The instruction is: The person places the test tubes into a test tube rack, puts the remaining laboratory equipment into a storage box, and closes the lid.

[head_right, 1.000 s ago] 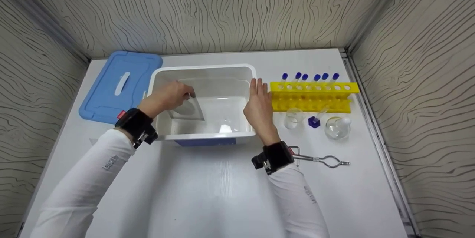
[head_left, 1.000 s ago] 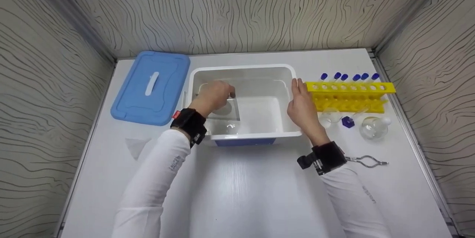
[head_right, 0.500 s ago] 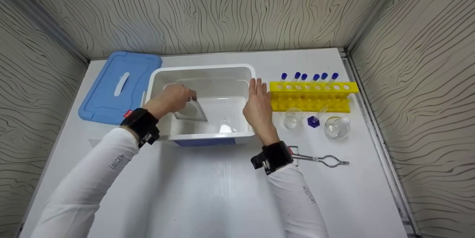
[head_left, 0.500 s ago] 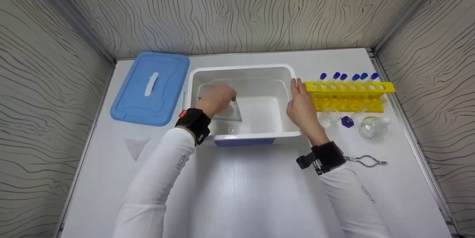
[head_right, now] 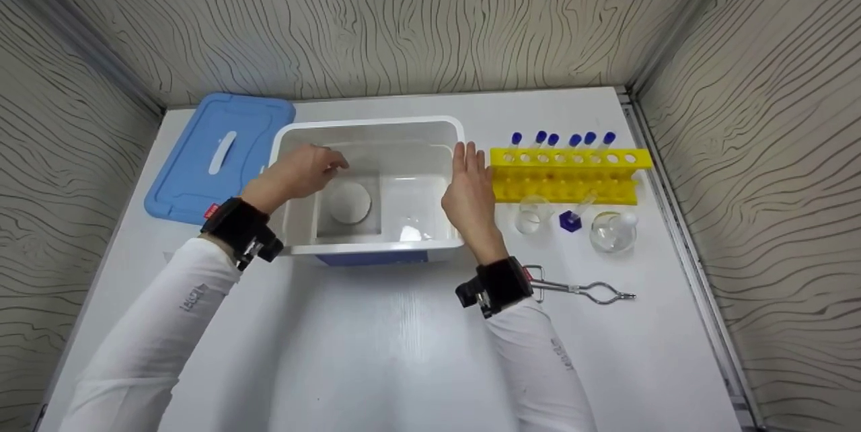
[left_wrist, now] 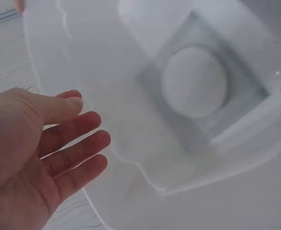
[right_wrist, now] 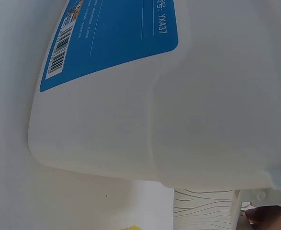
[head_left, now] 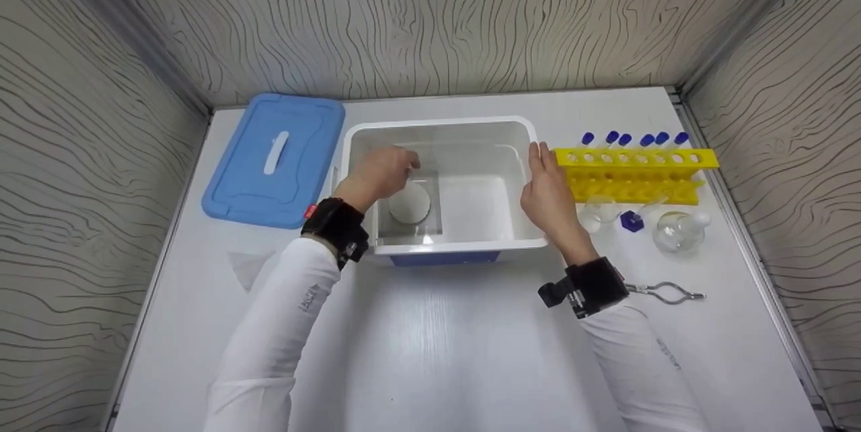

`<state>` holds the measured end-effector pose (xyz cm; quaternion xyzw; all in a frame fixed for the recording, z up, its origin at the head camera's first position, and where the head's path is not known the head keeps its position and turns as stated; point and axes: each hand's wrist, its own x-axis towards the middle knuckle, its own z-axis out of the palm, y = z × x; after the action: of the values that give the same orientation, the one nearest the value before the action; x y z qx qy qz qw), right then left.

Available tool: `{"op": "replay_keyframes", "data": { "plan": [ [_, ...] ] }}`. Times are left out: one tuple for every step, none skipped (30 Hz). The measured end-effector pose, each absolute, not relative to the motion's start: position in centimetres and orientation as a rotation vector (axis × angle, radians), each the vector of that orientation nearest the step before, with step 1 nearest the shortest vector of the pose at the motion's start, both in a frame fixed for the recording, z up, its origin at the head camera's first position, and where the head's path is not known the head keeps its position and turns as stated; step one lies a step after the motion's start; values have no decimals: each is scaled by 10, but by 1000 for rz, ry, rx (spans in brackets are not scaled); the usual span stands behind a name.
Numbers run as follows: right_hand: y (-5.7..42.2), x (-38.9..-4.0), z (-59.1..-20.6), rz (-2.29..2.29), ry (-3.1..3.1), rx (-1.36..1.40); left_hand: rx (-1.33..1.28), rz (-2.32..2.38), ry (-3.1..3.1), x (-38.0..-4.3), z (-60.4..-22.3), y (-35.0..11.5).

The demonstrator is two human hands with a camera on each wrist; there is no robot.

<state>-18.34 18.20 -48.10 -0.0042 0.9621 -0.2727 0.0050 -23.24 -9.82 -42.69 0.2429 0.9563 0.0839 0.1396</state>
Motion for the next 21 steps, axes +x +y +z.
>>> {"op": "replay_keyframes", "data": {
  "plan": [
    [182,-184,-481,-856,3008,-10,708,287,2775,-233,-426,-101],
    [182,-184,-481,-858,3006,-6,710,332,2787,-232,-425,-104],
    [182,-184,-481,-859,3006,-5,709,381,2800,-232,-424,-108],
    [182,-184,-481,-859,3007,-4,710,424,2819,-231,-424,-111],
    [182,-184,-481,-860,3008,-4,708,474,2835,-230,-423,-115],
    [182,-184,-481,-862,3010,-5,703,520,2852,-229,-422,-119],
    [182,-184,-481,-863,3012,-5,703,568,2870,-228,-421,-123],
    [182,-184,-481,-861,3017,-7,702,615,2885,-226,-420,-126],
    [182,-184,-481,-861,3020,-10,696,660,2897,-225,-419,-131],
    [182,-184,-481,-860,3023,-13,690,700,2910,-223,-418,-135],
    [183,-184,-481,-860,3028,-18,674,738,2920,-222,-417,-140],
    [183,-184,-482,-858,3034,-24,651,776,2929,-220,-416,-144],
    [183,-184,-482,-854,3038,-26,622,817,2934,-219,-415,-149],
    [183,-185,-482,-850,3041,-27,593,855,2938,-218,-414,-154],
    [183,-185,-483,-846,3042,-26,559,891,2942,-217,-413,-160],
    [183,-185,-483,-842,3044,-25,526,921,2948,-215,-413,-165],
    [183,-185,-483,-837,3043,-22,490,952,2954,-214,-413,-171],
    [183,-185,-483,-831,3039,-15,463,983,2960,-212,-413,-176],
    [183,-184,-483,-829,3034,-10,435,1008,2967,-209,-414,-181],
    [182,-184,-483,-829,3028,-7,411,1030,2973,-206,-415,-186],
    [182,-184,-482,-829,3025,-6,385,1053,2975,-204,-417,-191]
  ]
}}
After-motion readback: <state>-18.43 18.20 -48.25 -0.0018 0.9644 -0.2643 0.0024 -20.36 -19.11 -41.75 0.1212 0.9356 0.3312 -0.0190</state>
